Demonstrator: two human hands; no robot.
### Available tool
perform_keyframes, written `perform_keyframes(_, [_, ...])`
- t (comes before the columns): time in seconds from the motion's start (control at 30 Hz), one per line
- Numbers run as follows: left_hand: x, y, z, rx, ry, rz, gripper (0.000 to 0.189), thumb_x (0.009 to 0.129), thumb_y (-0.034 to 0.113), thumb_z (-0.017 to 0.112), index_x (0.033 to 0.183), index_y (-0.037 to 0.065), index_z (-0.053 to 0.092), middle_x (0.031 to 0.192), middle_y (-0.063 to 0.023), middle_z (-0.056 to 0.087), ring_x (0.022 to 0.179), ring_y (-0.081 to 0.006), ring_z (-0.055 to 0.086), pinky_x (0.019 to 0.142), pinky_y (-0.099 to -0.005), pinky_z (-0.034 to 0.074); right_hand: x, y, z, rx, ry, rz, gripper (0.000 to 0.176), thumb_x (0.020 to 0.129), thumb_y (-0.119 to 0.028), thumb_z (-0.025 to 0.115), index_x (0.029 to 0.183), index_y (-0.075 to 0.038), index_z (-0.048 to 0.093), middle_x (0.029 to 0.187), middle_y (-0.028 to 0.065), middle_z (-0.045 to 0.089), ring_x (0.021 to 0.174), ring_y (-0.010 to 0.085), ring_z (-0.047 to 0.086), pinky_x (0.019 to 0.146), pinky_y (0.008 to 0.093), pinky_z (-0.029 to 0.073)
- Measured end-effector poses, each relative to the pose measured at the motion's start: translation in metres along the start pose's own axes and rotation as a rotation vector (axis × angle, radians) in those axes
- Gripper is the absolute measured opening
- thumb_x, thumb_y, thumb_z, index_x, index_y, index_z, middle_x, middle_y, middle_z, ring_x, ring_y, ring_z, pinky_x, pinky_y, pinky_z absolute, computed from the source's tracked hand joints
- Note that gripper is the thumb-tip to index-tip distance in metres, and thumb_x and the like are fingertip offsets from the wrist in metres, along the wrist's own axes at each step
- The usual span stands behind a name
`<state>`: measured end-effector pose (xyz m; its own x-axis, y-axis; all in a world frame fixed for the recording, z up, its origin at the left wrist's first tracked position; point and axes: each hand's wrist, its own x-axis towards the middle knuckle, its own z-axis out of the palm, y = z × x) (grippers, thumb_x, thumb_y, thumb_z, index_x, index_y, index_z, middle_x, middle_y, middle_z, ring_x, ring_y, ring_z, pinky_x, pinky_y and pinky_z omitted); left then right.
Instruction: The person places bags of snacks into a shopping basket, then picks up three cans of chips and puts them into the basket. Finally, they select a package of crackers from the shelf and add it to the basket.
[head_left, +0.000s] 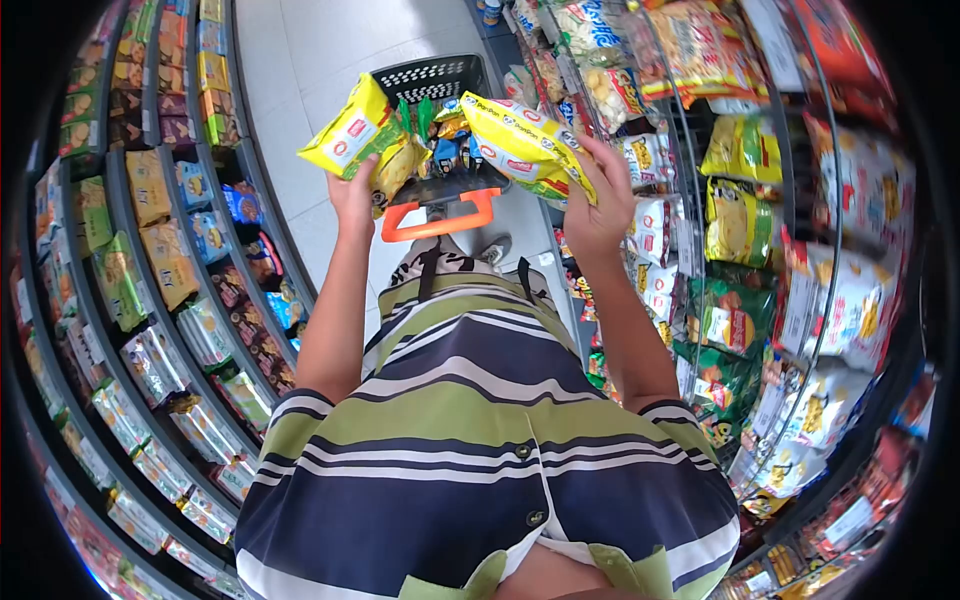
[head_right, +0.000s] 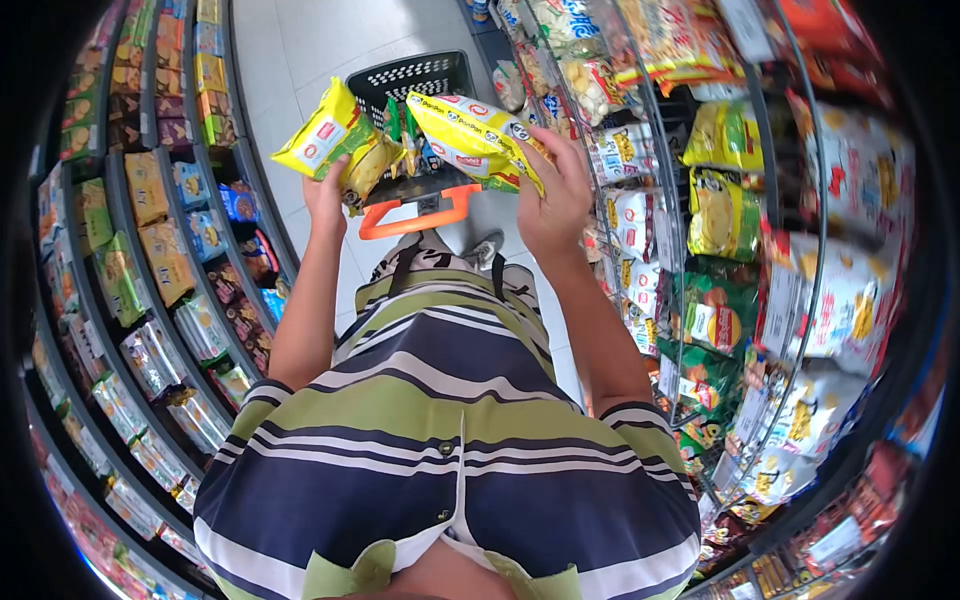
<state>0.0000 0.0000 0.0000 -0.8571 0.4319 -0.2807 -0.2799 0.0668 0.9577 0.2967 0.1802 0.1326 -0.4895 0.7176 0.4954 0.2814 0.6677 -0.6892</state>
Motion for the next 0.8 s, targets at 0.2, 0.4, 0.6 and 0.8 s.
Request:
perform_keyframes(0.2, [0.113,-0.109,0.000,0.374,0.048,-0.035,0.049,0.080,0.015,0.089,0.118,-0.001,0.065,0.113,-0.0175,0.078,0.103,-0.0272,0.076,0.092,-0.0392,0.058,0.016,0.047,0.127,0.017,-0.269,0.335,0.020,0.087,0.006,0.067,0.107,0.003,0.066,0.123,0.0183,0.071,0.112,0.0325,0.070,0.101,0.0398,0.054])
perform_keyframes(0.4, [0.196,-0.203,-0.008,0.584,-0.102,-0.145,0.048,0.079,0.022,0.089,0.117,0.000,0.072,0.113,-0.0195,0.079,0.106,-0.0336,0.077,0.092,-0.0416,0.058,-0.018,0.118,0.242,0.235,-0.495,0.765,0.014,0.089,0.003,0.068,0.102,0.001,0.062,0.127,0.0194,0.070,0.113,0.0291,0.070,0.098,0.0378,0.054])
perform_keyframes(0.6, [0.236,-0.260,-0.015,0.691,-0.164,-0.305,0.047,0.081,0.030,0.089,0.118,0.004,0.077,0.113,-0.0178,0.080,0.105,-0.0325,0.077,0.092,-0.0421,0.058,-0.030,0.160,0.310,0.102,-0.647,0.844,0.014,0.092,0.002,0.071,0.099,0.000,0.059,0.130,0.0183,0.067,0.114,0.0246,0.067,0.099,0.0344,0.052])
perform_keyframes(0.8, [0.236,-0.298,-0.009,0.684,-0.138,-0.391,0.047,0.083,0.031,0.088,0.116,0.001,0.076,0.109,-0.0195,0.079,0.101,-0.0349,0.077,0.090,-0.0438,0.058,-0.044,0.192,0.338,-0.031,-0.586,0.797,0.016,0.088,0.007,0.068,0.098,-0.001,0.058,0.125,0.0220,0.068,0.111,0.0418,0.068,0.096,0.0434,0.054])
